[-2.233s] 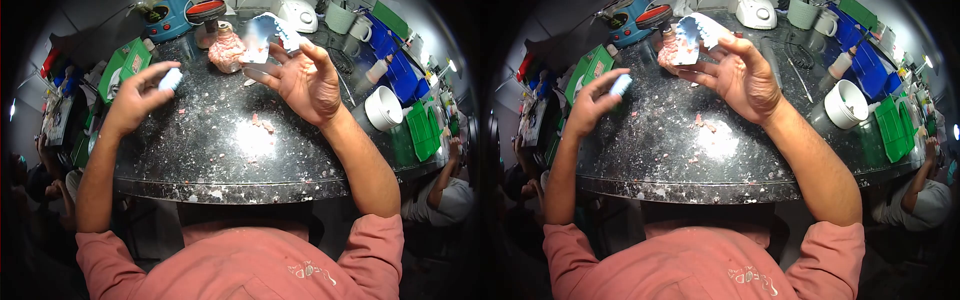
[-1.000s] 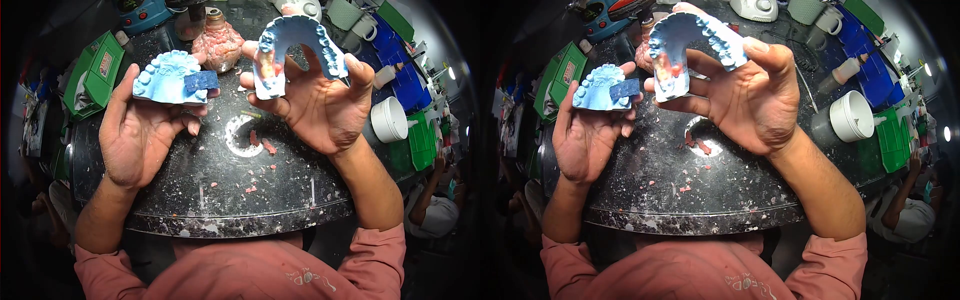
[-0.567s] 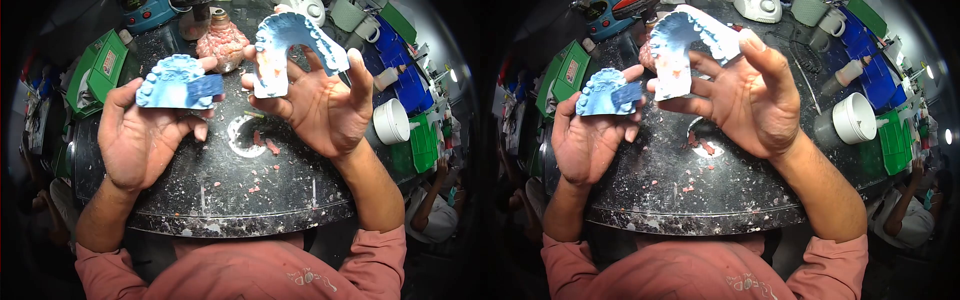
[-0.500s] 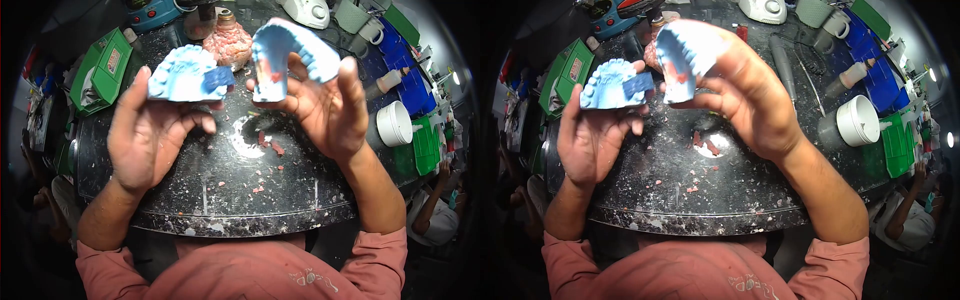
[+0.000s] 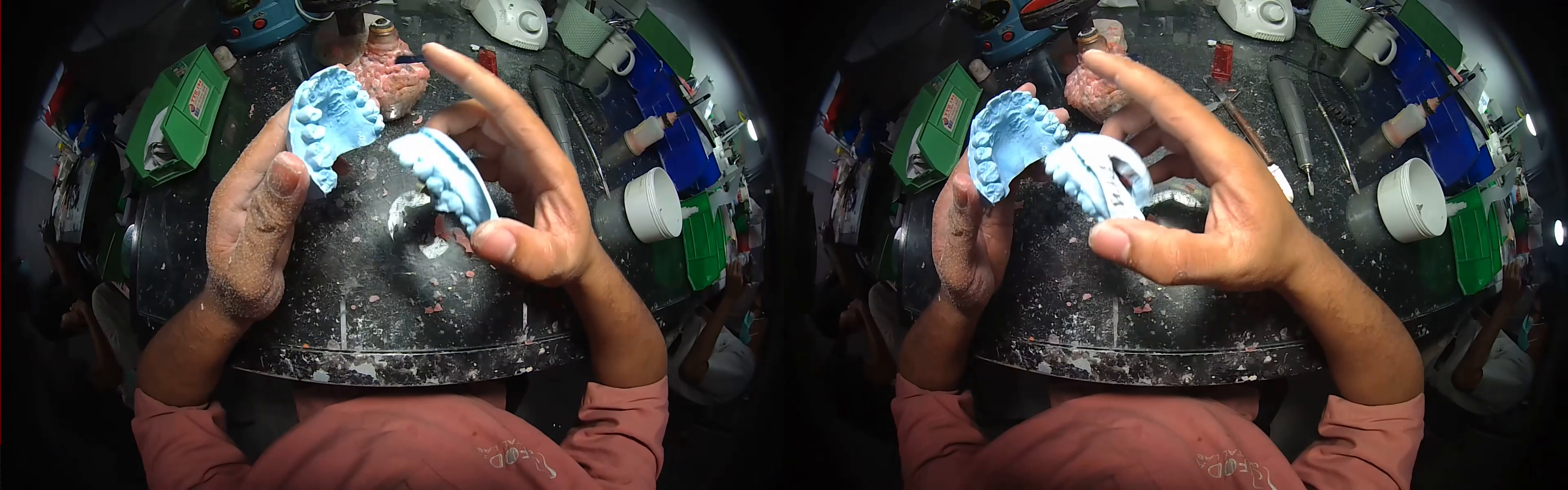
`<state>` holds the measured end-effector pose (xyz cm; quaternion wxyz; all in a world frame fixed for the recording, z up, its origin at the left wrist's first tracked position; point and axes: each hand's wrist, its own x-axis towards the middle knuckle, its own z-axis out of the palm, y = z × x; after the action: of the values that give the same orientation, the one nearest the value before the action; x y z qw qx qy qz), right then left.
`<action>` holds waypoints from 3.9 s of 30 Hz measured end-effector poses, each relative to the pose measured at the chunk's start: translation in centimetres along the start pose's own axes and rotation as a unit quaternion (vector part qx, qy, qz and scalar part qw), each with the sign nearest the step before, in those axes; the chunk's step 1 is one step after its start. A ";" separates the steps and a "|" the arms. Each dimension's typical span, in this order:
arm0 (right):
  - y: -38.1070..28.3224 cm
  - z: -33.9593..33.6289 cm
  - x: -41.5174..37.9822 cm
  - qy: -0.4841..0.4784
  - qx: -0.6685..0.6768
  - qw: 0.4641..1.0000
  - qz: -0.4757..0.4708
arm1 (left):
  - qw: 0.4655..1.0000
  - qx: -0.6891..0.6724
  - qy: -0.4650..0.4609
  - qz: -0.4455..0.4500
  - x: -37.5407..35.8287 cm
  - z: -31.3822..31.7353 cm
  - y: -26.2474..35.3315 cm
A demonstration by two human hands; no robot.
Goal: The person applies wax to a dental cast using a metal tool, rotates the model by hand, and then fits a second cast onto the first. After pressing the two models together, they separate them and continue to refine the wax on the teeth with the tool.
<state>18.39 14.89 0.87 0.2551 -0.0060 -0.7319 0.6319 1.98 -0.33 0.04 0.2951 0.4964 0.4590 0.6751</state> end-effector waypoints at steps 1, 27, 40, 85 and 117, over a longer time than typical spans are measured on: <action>0.2 0.1 0.2 0.026 -0.021 0.999 -0.034 | 1.000 -0.012 -0.022 -0.004 0.1 -0.4 0.0; 0.9 0.9 -0.6 0.030 -0.198 0.952 -0.231 | 0.994 0.096 -0.033 0.025 0.2 0.6 0.0; 1.2 -0.2 -0.2 -0.024 -0.193 0.943 -0.271 | 0.994 0.097 -0.016 0.044 0.0 1.0 -0.1; -0.1 1.8 -0.3 0.010 -0.375 0.875 -0.306 | 0.997 0.036 -0.065 -0.028 -2.3 3.5 -0.1; 0.3 -1.1 0.9 -0.015 -0.339 0.845 -0.414 | 0.947 0.190 -0.125 0.228 -0.5 -0.5 -0.2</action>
<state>17.93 16.29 0.98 0.4641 0.2211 -0.8386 0.1802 1.64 -0.87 -0.38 0.0888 0.7150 0.4126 0.5573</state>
